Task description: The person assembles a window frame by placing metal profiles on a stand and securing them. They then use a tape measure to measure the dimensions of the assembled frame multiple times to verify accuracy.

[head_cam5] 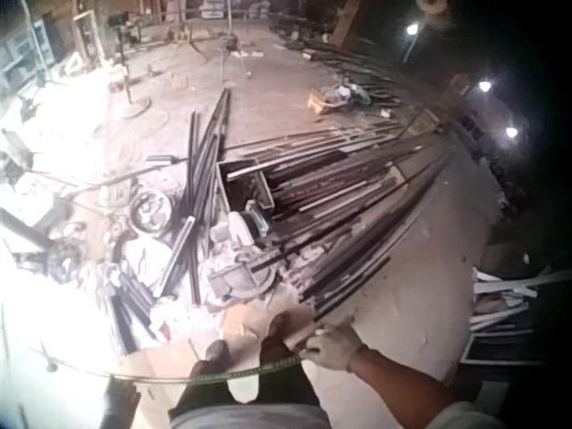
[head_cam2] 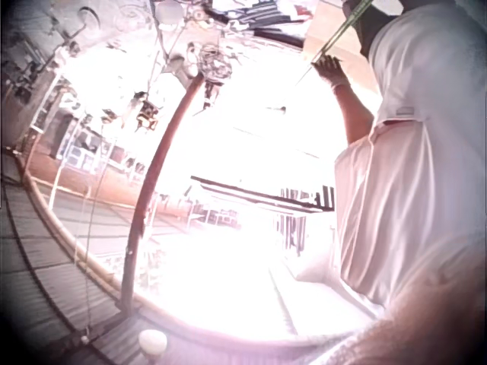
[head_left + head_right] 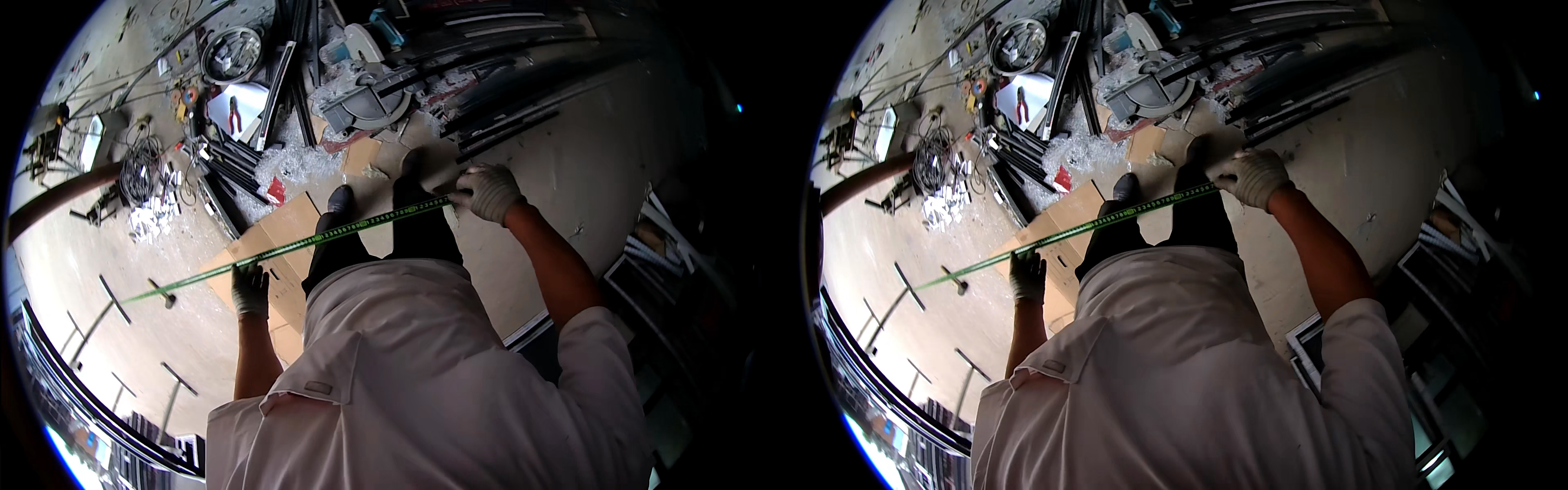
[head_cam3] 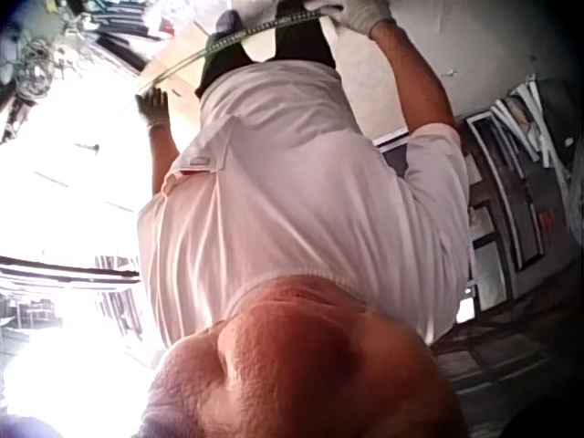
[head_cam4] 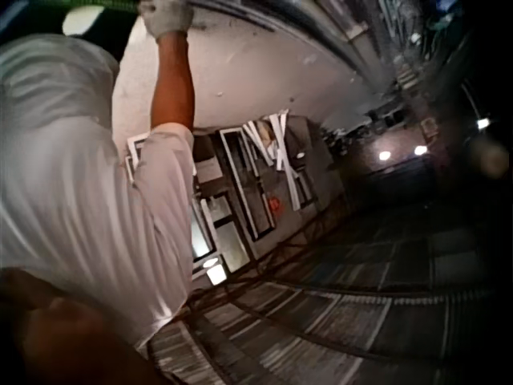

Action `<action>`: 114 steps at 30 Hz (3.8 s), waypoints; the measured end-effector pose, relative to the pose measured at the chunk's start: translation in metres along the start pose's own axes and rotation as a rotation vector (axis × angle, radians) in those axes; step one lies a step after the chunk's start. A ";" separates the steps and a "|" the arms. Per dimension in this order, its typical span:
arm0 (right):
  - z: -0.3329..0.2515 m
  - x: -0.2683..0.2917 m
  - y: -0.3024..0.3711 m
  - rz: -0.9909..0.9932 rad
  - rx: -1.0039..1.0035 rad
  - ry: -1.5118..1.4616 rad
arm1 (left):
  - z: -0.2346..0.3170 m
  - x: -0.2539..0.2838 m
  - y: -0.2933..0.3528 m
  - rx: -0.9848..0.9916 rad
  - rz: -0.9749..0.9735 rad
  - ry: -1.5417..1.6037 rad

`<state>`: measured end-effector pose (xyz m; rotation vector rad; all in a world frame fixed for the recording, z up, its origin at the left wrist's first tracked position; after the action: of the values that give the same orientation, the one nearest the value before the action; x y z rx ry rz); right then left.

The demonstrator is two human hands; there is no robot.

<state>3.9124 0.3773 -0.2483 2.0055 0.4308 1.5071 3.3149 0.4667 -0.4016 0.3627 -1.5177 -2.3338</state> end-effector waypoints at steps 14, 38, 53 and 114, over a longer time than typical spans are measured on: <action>0.090 -0.050 -0.195 -0.314 0.140 0.109 | -0.219 -0.266 0.131 -0.211 -0.070 -1.558; 0.108 -0.176 -0.275 -0.388 0.106 0.123 | -0.341 -0.395 0.068 0.247 -1.027 -1.300; 0.109 -0.234 -0.304 -0.329 0.139 0.089 | -0.406 -0.404 0.106 0.176 -1.653 -1.008; 0.191 -0.541 -0.456 -0.179 0.253 0.021 | -0.223 -0.088 -0.297 -0.579 -0.035 -0.841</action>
<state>3.9683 0.3694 -0.9786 2.0783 0.8228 1.4212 3.4409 0.4296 -0.7599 -0.8288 -0.9813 -2.9716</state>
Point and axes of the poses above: each hand's wrist, its own y-axis away from the middle knuckle, its own x-axis out of the back of the hand, z = x × y, the point moved 6 cm from there along -y, towards the middle knuckle, and after that the axes turned 1 degree about -z, right-handed, at the moved point
